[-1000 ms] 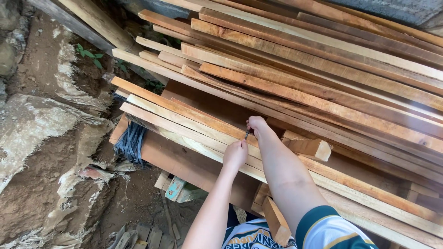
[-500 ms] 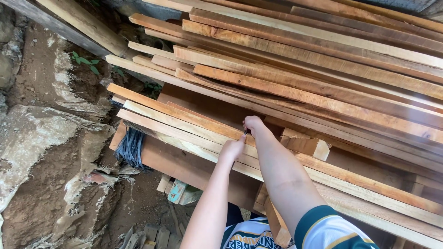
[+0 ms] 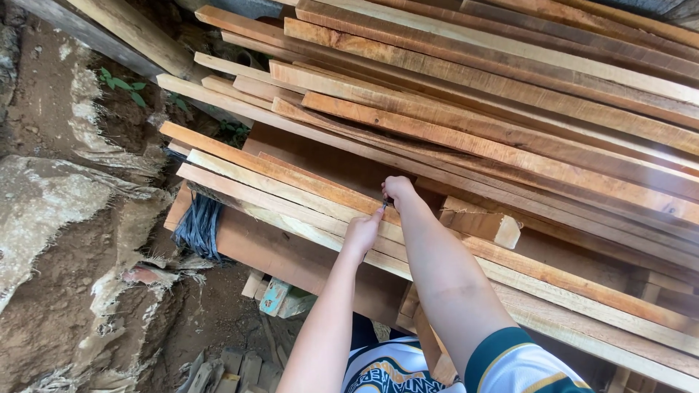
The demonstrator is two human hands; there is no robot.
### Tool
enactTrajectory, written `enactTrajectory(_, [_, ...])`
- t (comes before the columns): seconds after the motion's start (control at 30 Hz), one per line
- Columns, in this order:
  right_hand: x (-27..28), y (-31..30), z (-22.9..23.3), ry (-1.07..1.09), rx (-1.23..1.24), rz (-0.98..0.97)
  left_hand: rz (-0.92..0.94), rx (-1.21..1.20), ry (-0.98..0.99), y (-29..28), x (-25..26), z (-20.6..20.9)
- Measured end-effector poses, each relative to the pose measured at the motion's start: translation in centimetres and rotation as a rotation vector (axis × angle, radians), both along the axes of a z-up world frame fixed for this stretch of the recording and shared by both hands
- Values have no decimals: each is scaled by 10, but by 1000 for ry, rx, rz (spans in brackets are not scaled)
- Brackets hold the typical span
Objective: Bundling several planks of wood together using plastic ties and manual knots.
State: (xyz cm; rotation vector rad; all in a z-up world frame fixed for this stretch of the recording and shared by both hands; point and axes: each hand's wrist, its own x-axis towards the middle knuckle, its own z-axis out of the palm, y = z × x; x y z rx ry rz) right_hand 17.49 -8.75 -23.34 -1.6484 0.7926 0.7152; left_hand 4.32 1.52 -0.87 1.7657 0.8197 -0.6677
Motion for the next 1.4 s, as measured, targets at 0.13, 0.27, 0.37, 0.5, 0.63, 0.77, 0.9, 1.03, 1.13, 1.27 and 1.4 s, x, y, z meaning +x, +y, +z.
enactTrajectory(0.13, [-4,-2,3,1,4,-42,21,-13,-55,-4,-12,8])
enactTrajectory(0.27, [-3,6,18,-35,-51,-28,-45,1,0,-1,-12,17])
enactTrajectory(0.37, [-2,4,56,-45,-25,-19,-61,35,-6,-2,-7,7])
enactTrajectory(0.5, [-3,-9,48,-248,-54,289,-38,47,-42,-1,-5,4])
enactTrajectory(0.63, [-16,-13,137,-161,80,169,-54,70,-10,-3,-9,23])
enactTrajectory(0.77, [-26,-36,153,-102,-100,437,-57,101,-29,-4,-6,12])
enactTrajectory(0.9, [-60,-46,240,-135,-207,570,-60,131,-24,-6,-9,12])
enactTrajectory(1.03, [-59,-34,249,-111,-285,626,-67,136,-64,-7,-11,21])
enactTrajectory(1.13, [-59,-29,235,-128,-275,573,-55,136,-83,-6,-14,8])
enactTrajectory(1.27, [-59,-27,220,-249,-219,521,-67,137,-65,-8,-9,11])
enactTrajectory(1.4, [-67,-23,225,-249,-266,460,-54,146,-56,-7,-9,15])
